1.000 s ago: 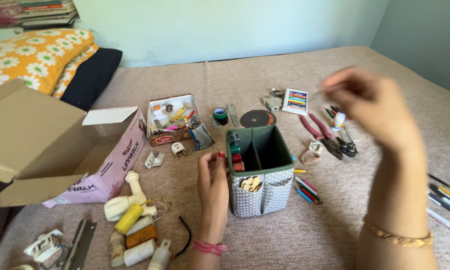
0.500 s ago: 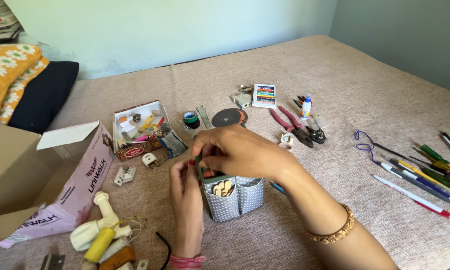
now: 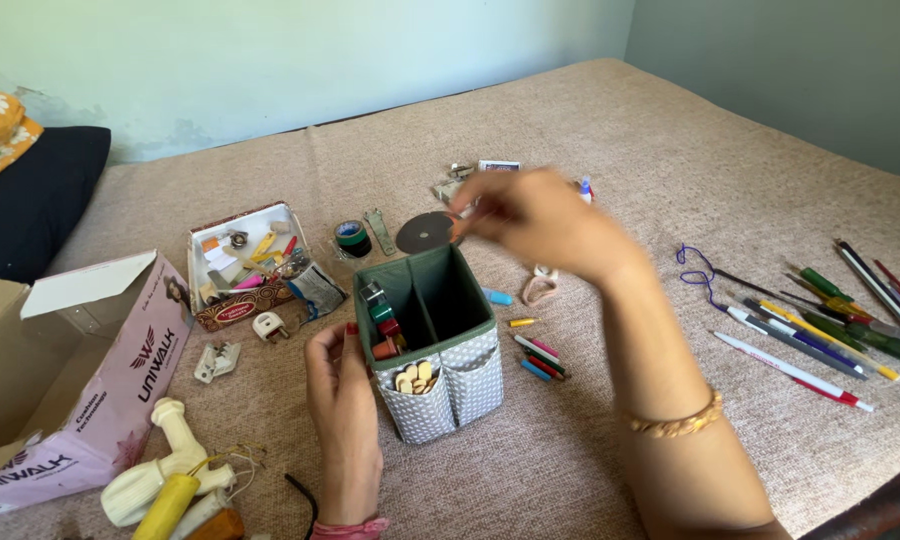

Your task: The person organizes small items on a table by placing them into a fabric organizer. They handle wooden sticks, small colorful plastic pieces, and pens, placing each into the organizer's compartments. The person also moves the organizer and a cardboard box on the table during the process.

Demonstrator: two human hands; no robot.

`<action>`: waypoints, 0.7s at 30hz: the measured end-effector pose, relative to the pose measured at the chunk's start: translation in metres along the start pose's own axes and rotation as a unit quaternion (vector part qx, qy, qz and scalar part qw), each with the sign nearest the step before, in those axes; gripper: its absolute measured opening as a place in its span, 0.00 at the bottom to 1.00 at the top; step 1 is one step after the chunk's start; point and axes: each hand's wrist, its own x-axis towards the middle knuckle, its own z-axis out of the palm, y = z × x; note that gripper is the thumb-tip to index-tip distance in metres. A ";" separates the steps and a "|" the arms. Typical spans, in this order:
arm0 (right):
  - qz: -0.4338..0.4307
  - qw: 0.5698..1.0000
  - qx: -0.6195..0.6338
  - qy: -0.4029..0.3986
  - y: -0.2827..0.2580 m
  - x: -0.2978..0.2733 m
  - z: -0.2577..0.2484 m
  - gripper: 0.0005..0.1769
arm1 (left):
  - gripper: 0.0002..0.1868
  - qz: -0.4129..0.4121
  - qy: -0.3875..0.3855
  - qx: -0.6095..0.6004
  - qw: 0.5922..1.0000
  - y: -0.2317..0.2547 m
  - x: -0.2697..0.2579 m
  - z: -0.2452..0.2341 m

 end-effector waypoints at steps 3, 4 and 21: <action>0.198 0.973 -0.077 0.093 0.055 -0.006 -0.030 0.12 | 0.15 -0.018 0.005 -0.003 1.000 0.000 0.000 0.000; 0.186 0.970 -0.067 0.140 0.080 -0.009 -0.035 0.13 | 0.15 -0.011 0.007 0.007 1.000 0.000 0.000 0.000; 0.482 0.856 -0.181 0.058 0.327 -0.026 0.050 0.24 | 0.14 -0.010 0.000 0.022 1.000 0.000 -0.002 0.001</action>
